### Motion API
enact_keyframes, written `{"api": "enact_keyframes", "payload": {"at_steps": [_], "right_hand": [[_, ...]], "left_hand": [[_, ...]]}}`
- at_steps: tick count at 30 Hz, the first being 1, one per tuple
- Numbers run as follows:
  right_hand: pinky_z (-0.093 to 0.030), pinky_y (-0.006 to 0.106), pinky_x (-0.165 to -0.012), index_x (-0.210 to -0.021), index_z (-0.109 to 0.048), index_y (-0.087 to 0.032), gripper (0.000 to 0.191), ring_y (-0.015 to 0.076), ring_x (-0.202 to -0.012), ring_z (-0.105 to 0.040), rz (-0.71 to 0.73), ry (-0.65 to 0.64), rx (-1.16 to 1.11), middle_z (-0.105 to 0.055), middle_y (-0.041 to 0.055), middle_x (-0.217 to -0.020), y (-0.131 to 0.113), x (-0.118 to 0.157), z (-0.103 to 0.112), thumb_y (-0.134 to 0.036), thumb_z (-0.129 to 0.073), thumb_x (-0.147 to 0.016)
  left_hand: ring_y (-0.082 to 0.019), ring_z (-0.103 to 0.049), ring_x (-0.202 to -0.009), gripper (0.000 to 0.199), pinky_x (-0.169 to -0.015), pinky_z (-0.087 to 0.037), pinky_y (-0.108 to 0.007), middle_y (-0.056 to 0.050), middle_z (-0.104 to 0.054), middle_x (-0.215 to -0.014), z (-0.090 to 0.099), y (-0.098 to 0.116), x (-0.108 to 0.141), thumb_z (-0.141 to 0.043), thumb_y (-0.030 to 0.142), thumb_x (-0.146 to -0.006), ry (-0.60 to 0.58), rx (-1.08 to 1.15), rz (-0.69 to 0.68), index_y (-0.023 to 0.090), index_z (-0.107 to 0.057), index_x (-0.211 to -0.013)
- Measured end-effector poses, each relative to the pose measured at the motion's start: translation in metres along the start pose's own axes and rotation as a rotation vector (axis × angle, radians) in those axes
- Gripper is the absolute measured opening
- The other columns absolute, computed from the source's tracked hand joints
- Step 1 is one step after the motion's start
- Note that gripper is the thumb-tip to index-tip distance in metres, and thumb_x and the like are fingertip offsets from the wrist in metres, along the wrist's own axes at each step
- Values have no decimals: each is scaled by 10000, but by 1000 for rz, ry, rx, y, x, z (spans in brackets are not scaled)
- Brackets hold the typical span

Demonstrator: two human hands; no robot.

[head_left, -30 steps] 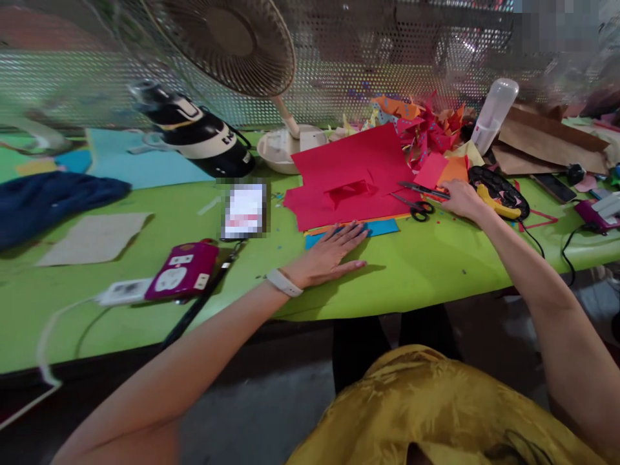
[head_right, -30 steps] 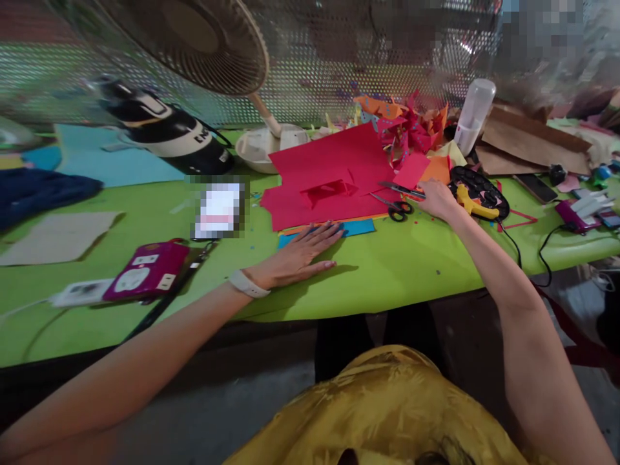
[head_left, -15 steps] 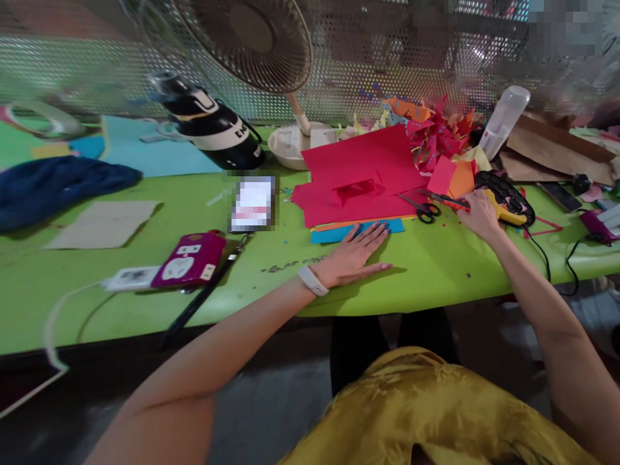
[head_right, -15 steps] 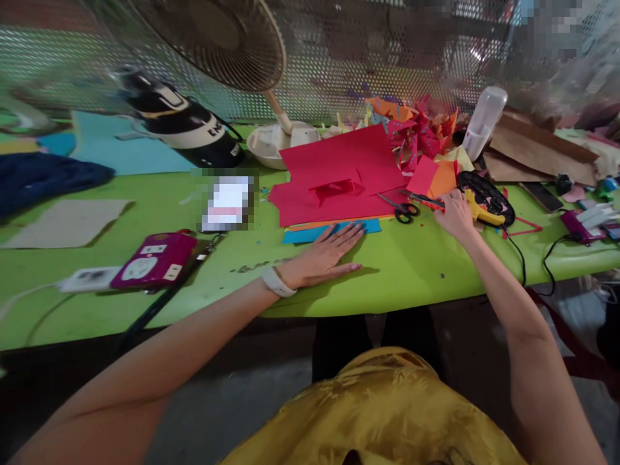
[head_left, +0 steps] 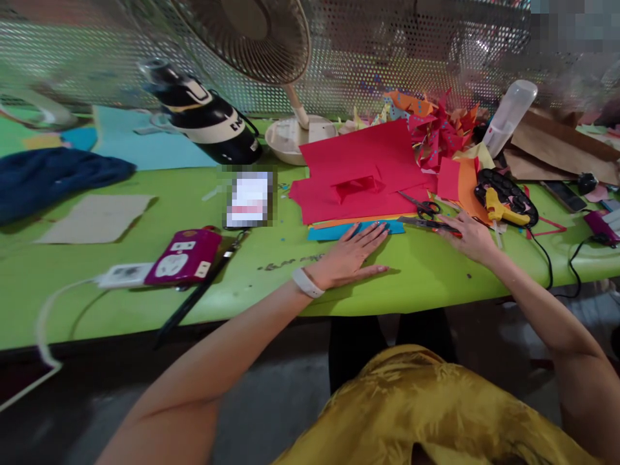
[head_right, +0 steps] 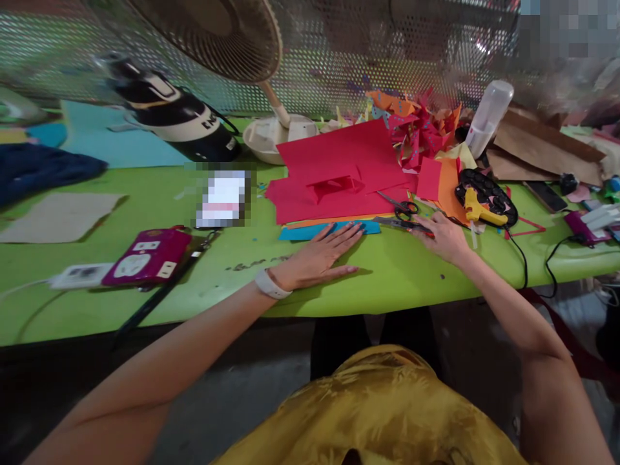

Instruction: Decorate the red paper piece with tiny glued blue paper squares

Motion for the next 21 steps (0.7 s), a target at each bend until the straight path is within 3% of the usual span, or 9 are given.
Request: {"api": "enact_keyframes", "payload": {"at_steps": [5,11,21], "right_hand": [[-425,299,-610,-1255,-618,-326,434,208,-807,-583,8,-6,74,-606,74,-944,0,2,-5,-528,-405,-935],[-450,314,-678,-1213,-646,-319,432,230,-931,-559,73,-9,82,-596,93,-1056,-8,3,-2,-535,-393,-938],[-451,358,-781,-1275,-597,-313,426,238,-968,-539,115,18,99,-596,94,-1039,-3,1,-4,-494,-380,-955]], "left_hand": [[-243,-138,-1460,834,-1168,-12,-426,-99,-150,-1583,0,1,0,-177,712,-878,9,0,-1,198,-68,-1526],[-233,-115,-1464,854,-1169,-6,-418,-100,-133,-1584,2,2,1,-175,723,-870,-11,10,8,176,-104,-1523],[-239,-139,-1461,848,-1169,-10,-429,-100,-153,-1581,1,2,0,-190,721,-871,8,20,3,187,-101,-1524]]}}
Point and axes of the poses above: each hand's wrist, its own x-axis away from the middle knuckle, its own z-axis out of the back of the hand, y = z × x, the point moved 9 cm from there along -x, towards the middle knuckle
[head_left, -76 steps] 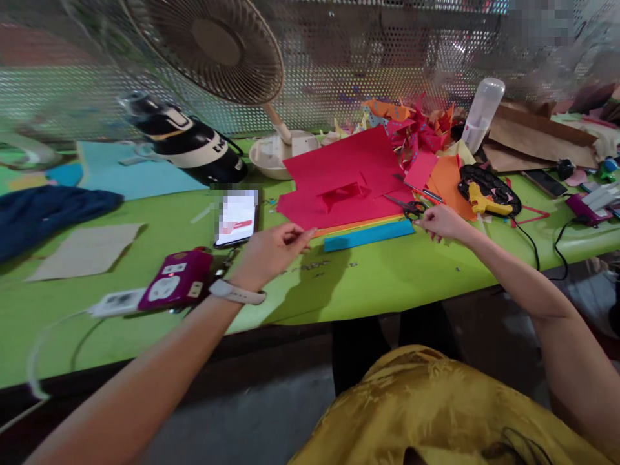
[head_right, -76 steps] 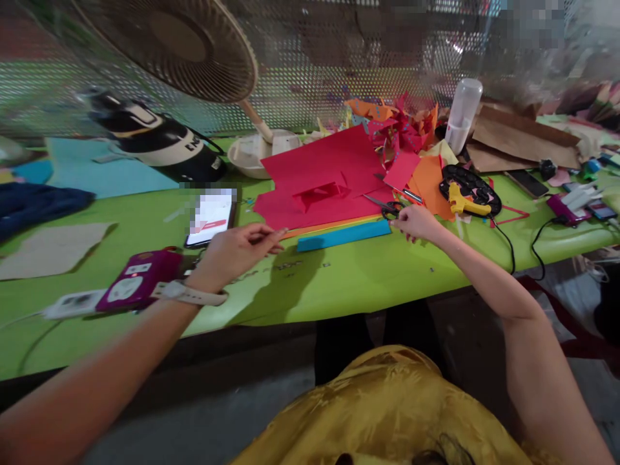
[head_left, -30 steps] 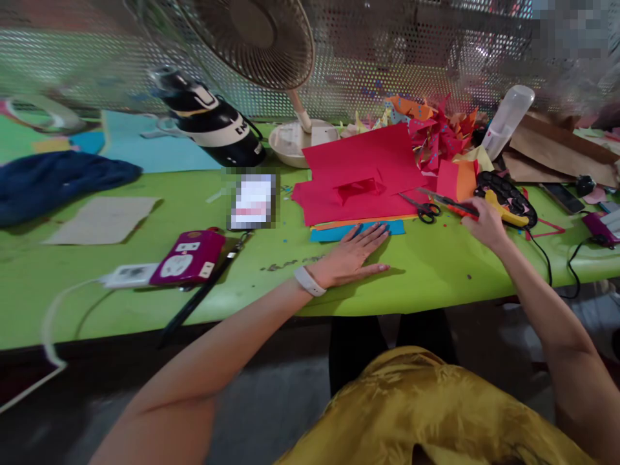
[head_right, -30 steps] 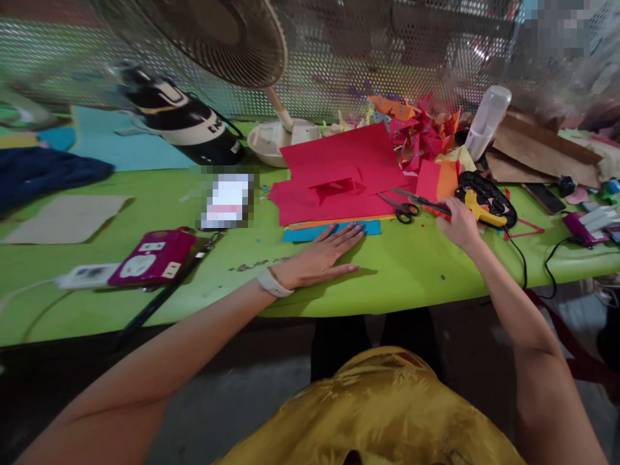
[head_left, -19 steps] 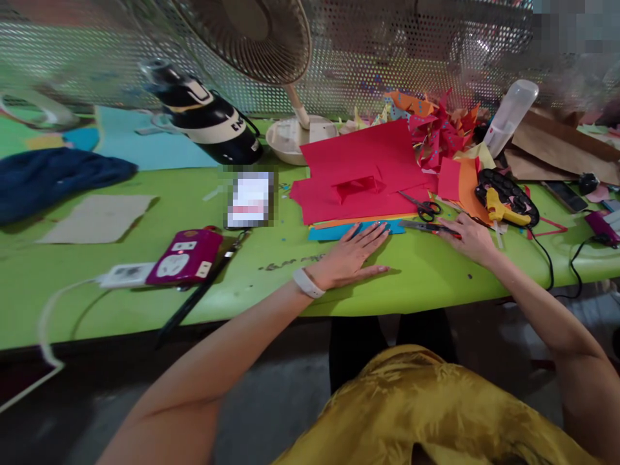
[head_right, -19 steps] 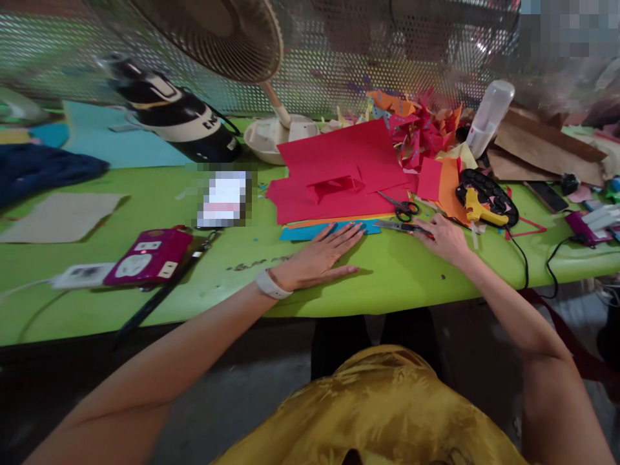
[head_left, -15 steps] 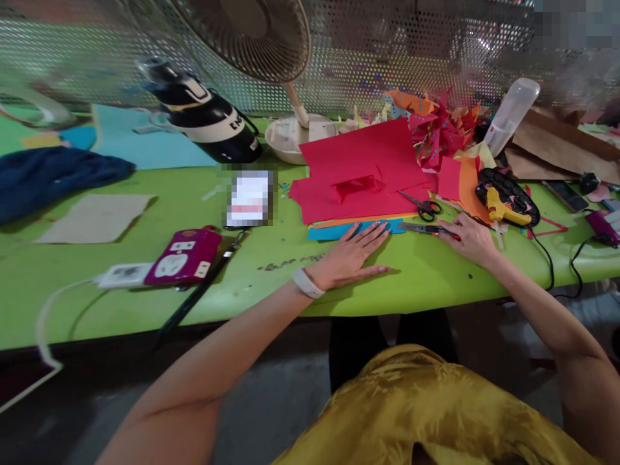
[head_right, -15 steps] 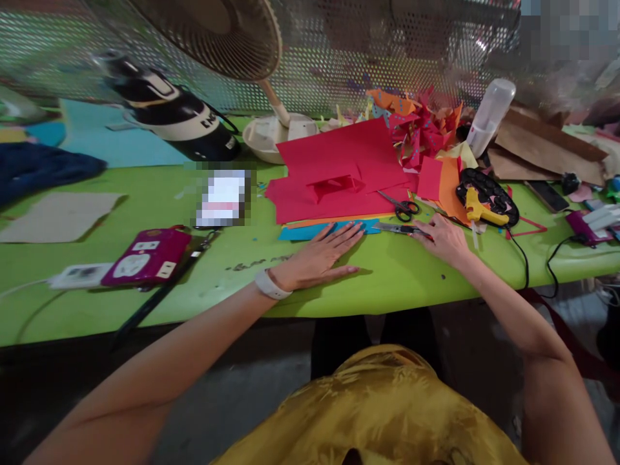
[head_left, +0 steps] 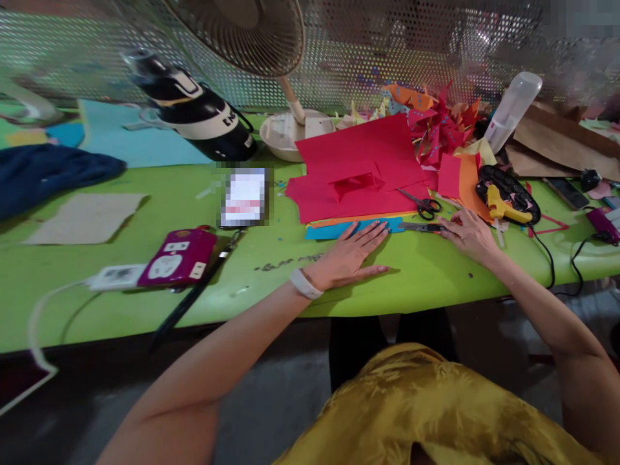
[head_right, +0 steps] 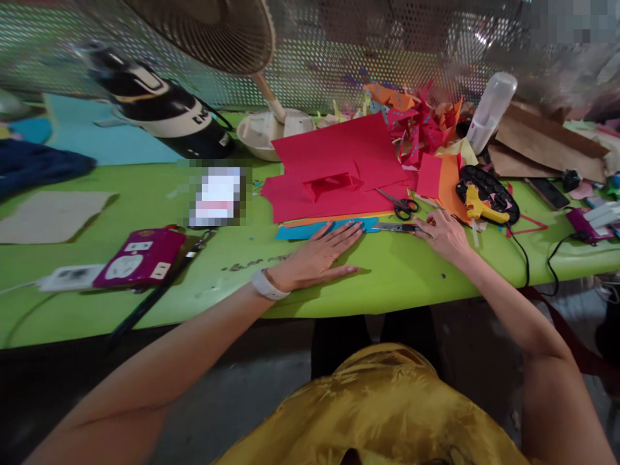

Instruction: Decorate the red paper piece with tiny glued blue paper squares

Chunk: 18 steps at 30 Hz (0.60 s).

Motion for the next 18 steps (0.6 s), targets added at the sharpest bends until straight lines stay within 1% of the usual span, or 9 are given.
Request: {"api": "enact_keyframes", "payload": {"at_steps": [4,10,14,18], "right_hand": [[-446,371,-798,-1278,-594,-317,427,241,-964,-537,8,-10,-6,-598,92,-1011,2,0,-3,-488,-367,-960],[-448,382,-798,-1280,-592,-323,426,245,-948,-533,10,-23,0,-598,95,-1006,-4,1,0,-488,-364,-959],[-449,373,-780,-1294,-583,-317,440,251,-959,-521,2,-41,-2,-587,102,-1013,-8,-1,-1,-494,-359,-959],[-452,371,-774,-1296,-582,-316,444,255,-973,-513,3,-58,-14,-577,107,-1017,-10,-1,-3,-497,-361,-956]], "left_hand": [[-241,-133,-1461,849,-1170,-12,-431,-105,-149,-1581,0,0,0,-190,719,-872,-5,7,-1,183,-100,-1524],[-251,-143,-1459,850,-1170,-20,-442,-101,-160,-1581,-1,-1,0,-197,725,-867,5,15,-5,199,-86,-1526],[-244,-144,-1460,871,-1171,-15,-429,-102,-166,-1580,-1,-1,0,-192,738,-858,11,7,3,178,-124,-1522],[-242,-136,-1461,886,-1171,-15,-420,-97,-163,-1581,-1,-1,0,-184,748,-850,-13,9,16,169,-145,-1519]]}}
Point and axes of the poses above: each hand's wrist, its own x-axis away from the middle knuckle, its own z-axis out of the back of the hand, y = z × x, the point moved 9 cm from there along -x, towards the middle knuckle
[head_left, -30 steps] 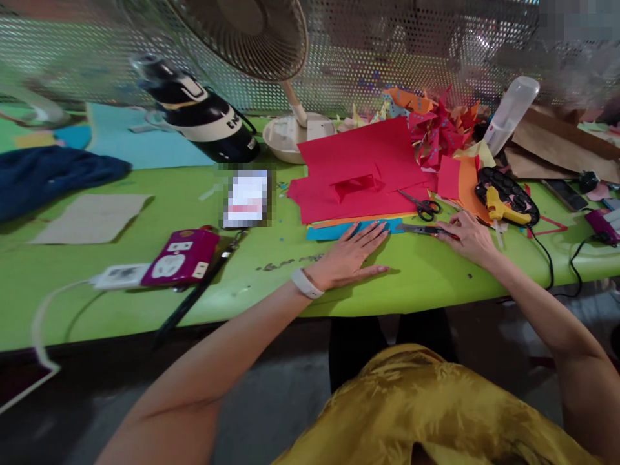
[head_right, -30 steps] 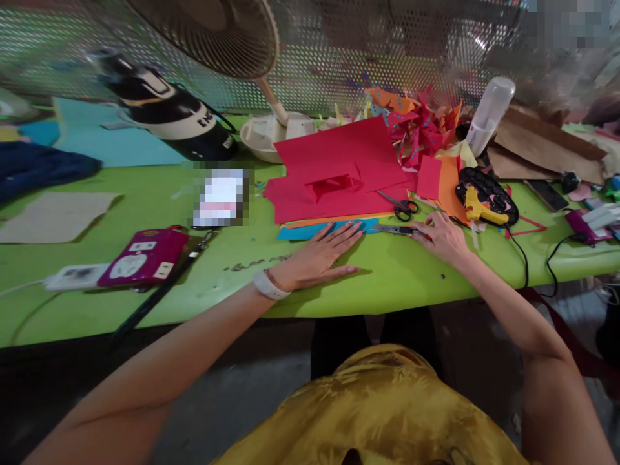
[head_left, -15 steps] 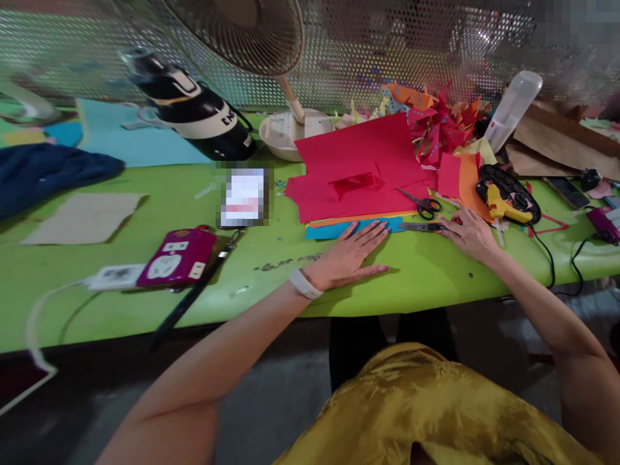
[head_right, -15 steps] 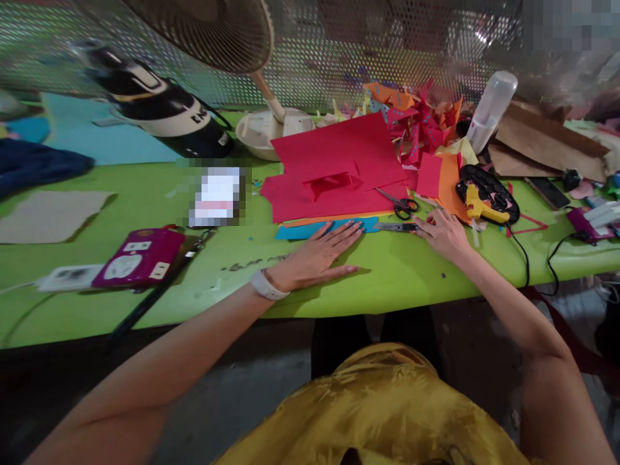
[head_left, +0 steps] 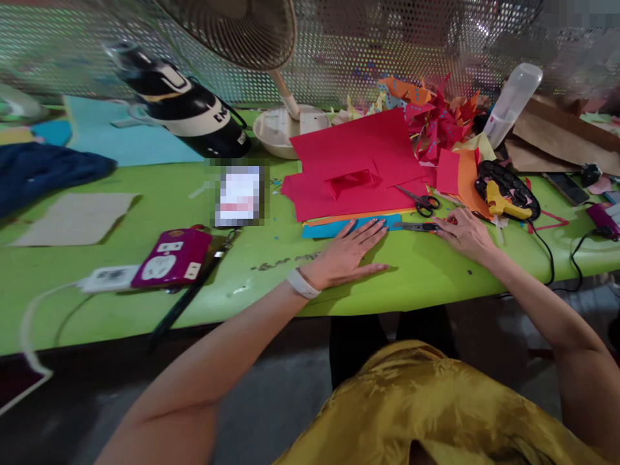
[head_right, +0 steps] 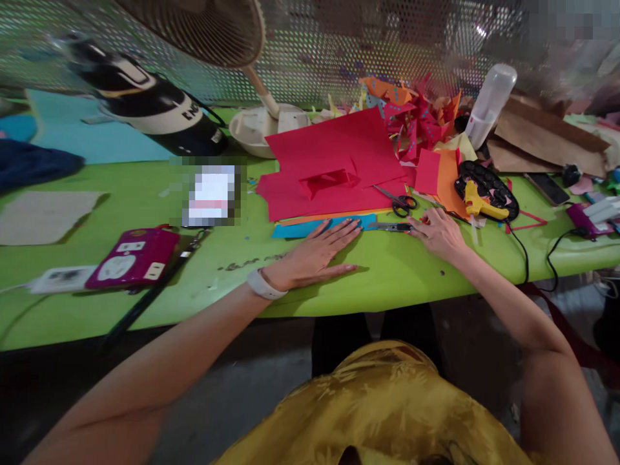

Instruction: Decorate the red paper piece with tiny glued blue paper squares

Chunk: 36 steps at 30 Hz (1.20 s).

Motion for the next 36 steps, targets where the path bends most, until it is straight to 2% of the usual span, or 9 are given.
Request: {"api": "enact_keyframes", "payload": {"at_steps": [13,18,29,36], "right_hand": [[-442,356,-720,-1275,-597,-309,431,261,-968,-519,-32,2,37,-589,116,-1042,-1,7,1,-488,-369,-955],[-437,351,-738,-1293,-586,-303,433,238,-921,-520,-19,3,32,-586,110,-1025,-4,4,1,-475,-368,-961],[-400,298,-644,-1271,-608,-289,447,219,-911,-533,40,-9,25,-596,97,-974,-6,12,3,-496,-353,-967],[-359,276,-614,-1264,-618,-277,468,210,-891,-529,27,8,6,-583,99,-958,-13,5,0,-507,-335,-970]], "left_hand": [[-248,-141,-1460,865,-1165,-12,-418,-83,-158,-1583,0,0,0,-204,743,-854,11,11,-11,210,-96,-1526],[-236,-147,-1460,869,-1164,8,-404,-97,-166,-1581,1,0,1,-197,740,-857,14,17,-10,187,-119,-1523],[-236,-156,-1458,871,-1165,1,-404,-92,-187,-1578,0,0,1,-205,743,-855,17,15,-9,191,-119,-1523],[-235,-162,-1457,893,-1167,-2,-404,-104,-188,-1575,2,2,1,-183,756,-845,21,-1,-12,168,-158,-1517]]}}
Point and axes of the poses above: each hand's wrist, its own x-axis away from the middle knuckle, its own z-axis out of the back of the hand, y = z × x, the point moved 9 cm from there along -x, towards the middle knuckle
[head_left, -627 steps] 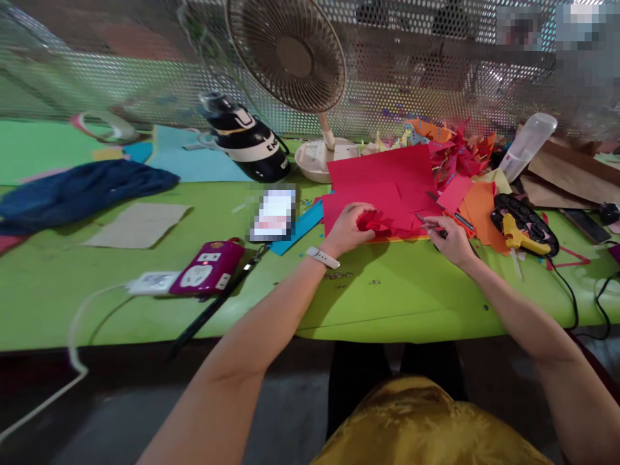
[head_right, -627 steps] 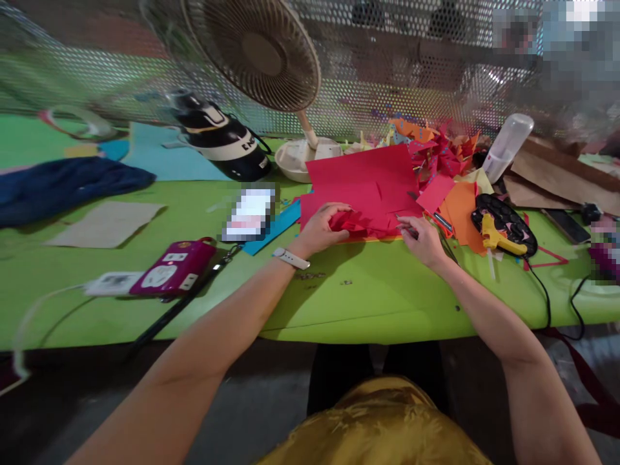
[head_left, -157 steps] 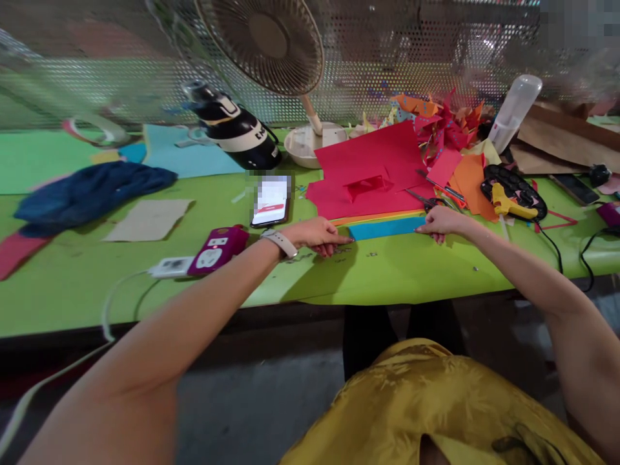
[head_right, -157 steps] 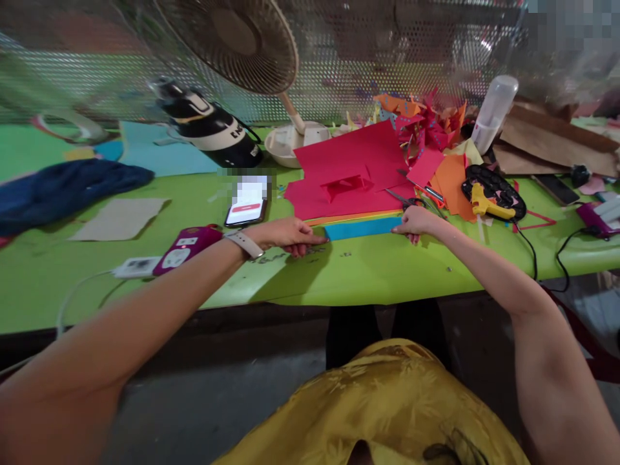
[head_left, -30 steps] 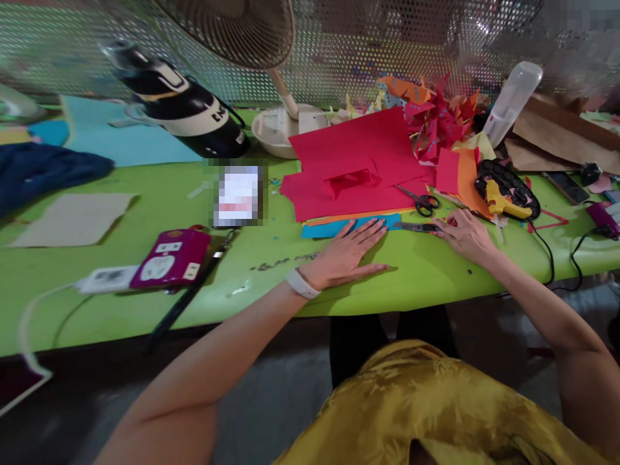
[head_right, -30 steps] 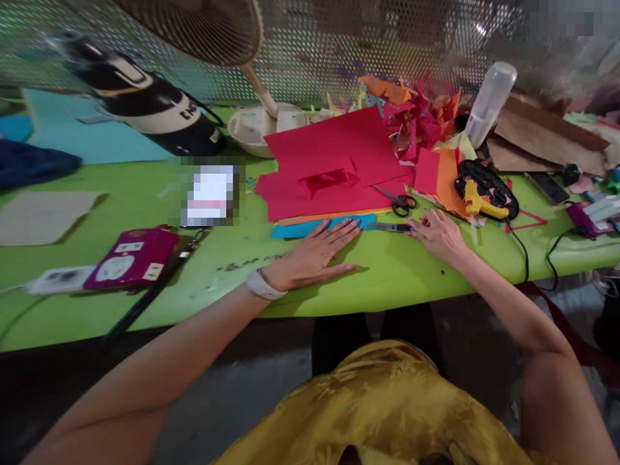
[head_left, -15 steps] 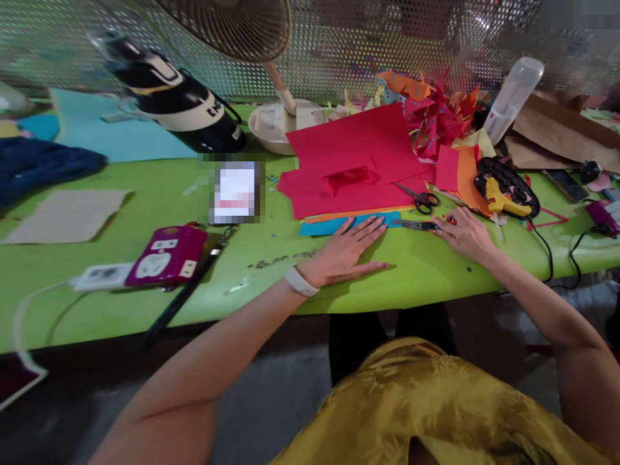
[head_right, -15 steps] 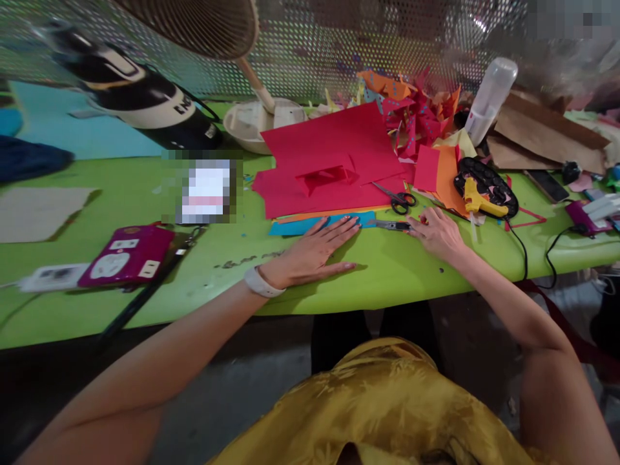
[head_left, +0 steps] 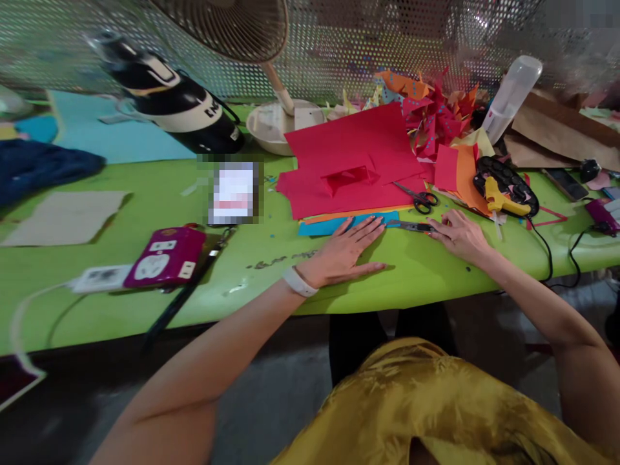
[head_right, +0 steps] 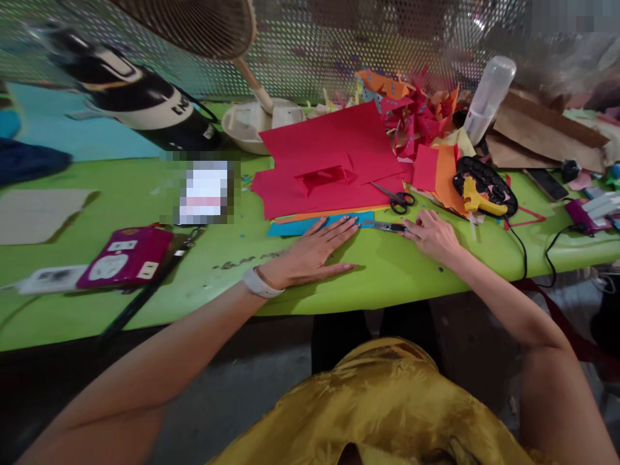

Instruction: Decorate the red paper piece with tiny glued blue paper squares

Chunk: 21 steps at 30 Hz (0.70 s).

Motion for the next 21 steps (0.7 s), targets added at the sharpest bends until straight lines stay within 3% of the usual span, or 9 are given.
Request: {"api": "enact_keyframes", "payload": {"at_steps": [21], "right_hand": [[-308,261,-575,-1251,-621,-269,470,187,-842,-499,-4,-39,19,-576,91,-950,-18,-4,1,-504,-321,-976]], "left_hand": [[-247,-131,-1462,938,-1164,1,-410,-114,-158,-1580,-1,1,-1,-187,773,-829,-12,19,9,148,-96,-1522]]}}
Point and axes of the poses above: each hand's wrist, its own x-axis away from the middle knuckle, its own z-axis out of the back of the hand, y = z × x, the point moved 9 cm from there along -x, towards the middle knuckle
